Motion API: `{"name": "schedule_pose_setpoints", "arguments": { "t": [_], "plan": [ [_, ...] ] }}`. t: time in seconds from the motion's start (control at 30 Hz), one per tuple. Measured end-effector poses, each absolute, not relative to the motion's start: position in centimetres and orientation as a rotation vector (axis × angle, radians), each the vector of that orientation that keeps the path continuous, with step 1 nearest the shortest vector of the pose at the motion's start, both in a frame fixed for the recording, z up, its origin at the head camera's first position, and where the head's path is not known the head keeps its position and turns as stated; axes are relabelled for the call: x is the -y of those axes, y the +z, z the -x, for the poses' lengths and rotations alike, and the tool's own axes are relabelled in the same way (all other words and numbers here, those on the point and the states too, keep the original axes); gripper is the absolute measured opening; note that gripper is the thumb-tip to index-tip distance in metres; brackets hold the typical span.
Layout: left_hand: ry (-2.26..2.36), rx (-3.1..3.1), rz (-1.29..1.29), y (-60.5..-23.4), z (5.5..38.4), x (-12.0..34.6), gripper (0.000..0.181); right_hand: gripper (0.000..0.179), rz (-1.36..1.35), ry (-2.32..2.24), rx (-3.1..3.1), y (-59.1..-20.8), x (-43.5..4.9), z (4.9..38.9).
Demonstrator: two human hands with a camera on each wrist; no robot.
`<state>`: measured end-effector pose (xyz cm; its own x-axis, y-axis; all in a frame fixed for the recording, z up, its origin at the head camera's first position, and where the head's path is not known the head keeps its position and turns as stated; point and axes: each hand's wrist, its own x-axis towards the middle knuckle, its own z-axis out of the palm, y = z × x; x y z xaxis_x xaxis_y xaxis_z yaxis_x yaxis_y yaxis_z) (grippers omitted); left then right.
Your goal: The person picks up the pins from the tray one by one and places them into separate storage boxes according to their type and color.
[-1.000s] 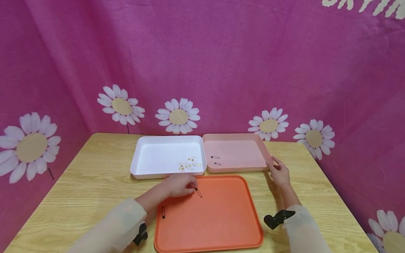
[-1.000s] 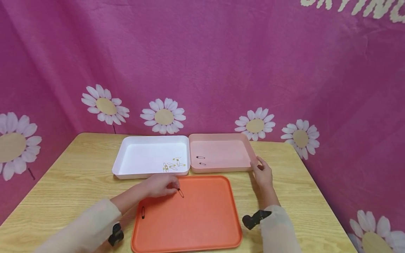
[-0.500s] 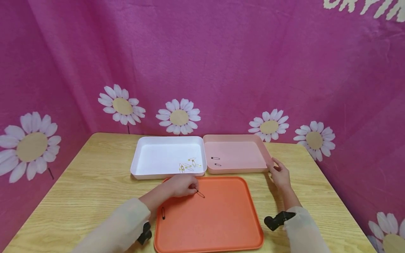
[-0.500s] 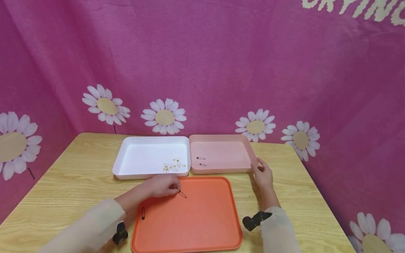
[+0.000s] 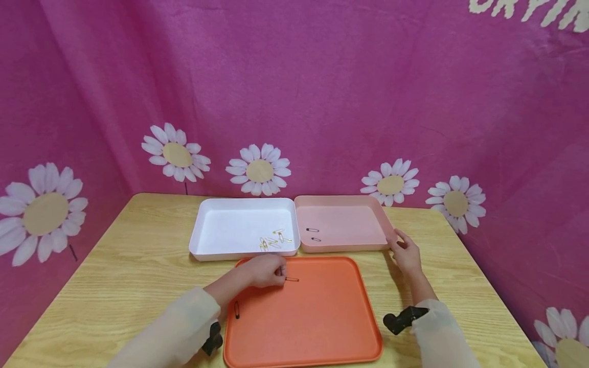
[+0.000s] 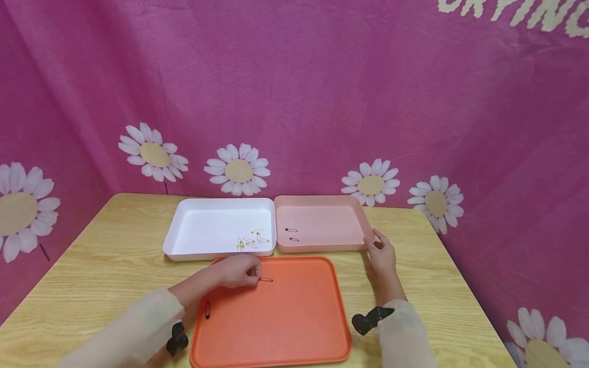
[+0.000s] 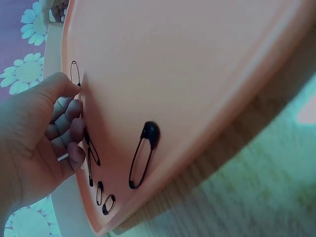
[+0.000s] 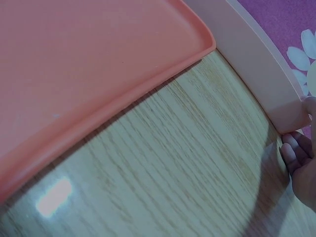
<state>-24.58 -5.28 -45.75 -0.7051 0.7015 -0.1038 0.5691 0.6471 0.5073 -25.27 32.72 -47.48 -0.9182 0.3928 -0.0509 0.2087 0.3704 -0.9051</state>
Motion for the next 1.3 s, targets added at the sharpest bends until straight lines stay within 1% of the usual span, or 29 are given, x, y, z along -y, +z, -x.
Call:
{"name": "schedule_pose_setpoints", "arguments": {
  "t": [0.33, 0.6, 0.97, 1.3],
  "plan": [
    [0.762, -2.512, -0.965, -44.9, 24.5, 5.2, 0.012, 0.054, 0.535, 1.574, 2.449, -47.5, -32.7, 25.3],
    [0.915, -2.509, -0.905, -43.9, 24.6, 5.1, 0.002, 0.054, 0.535, 1.557, 2.465, -47.5, -32.7, 25.2],
    [1.066, -2.578, -0.887, -42.4, 25.1, 4.7, 0.004, 0.057, 0.557, 1.557, 2.451, -47.7, -32.8, 25.4],
    [1.104, -2.629, -0.849, -41.7, 26.1, 4.2, 0.007, 0.056, 0.557, 1.554, 2.422, -48.0, -32.8, 25.4]
  ]
}}
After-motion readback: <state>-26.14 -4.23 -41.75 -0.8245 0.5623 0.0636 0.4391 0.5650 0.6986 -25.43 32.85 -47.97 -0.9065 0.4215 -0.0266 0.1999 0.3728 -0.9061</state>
